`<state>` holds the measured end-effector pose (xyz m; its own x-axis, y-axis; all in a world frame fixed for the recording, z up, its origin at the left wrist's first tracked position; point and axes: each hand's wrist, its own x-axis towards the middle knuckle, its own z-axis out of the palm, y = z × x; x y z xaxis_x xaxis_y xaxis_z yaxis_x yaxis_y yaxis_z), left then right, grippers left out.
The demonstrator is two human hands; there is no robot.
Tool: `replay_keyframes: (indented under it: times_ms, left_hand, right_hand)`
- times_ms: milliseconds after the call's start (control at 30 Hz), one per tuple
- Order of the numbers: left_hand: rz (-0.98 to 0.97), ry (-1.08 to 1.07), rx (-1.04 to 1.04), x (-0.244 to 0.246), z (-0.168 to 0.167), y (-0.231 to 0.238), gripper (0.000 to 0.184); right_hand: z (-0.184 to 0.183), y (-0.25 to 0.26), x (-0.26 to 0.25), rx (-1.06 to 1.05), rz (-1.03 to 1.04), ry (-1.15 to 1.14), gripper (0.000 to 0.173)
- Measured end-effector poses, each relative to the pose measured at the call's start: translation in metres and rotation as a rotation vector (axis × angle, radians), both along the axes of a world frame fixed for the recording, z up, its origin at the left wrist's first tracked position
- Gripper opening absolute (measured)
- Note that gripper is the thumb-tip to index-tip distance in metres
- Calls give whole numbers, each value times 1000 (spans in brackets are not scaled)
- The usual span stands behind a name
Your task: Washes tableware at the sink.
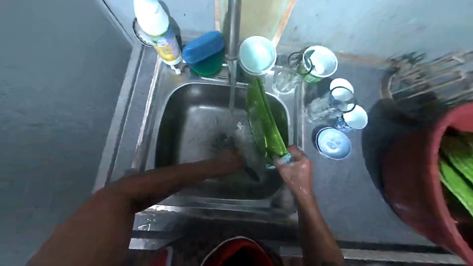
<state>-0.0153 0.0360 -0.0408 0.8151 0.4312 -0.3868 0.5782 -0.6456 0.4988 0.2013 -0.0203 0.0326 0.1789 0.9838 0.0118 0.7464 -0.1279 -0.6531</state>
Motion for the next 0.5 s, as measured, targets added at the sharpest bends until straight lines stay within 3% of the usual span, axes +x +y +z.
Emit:
replay_keyframes:
  times_ms: [233,367,500]
  left_hand:
    - [194,230,100,-49,-54,63,28]
    - [271,286,31,-45,-57,74,26]
    - [266,268,35,-43,-36,69,27]
  right_hand:
    - [-4,-3,-1,1,-9,2,30]
    - [-2,-2,1,-5,0,0,29]
    - [-7,-4,5,18,-6,13,28]
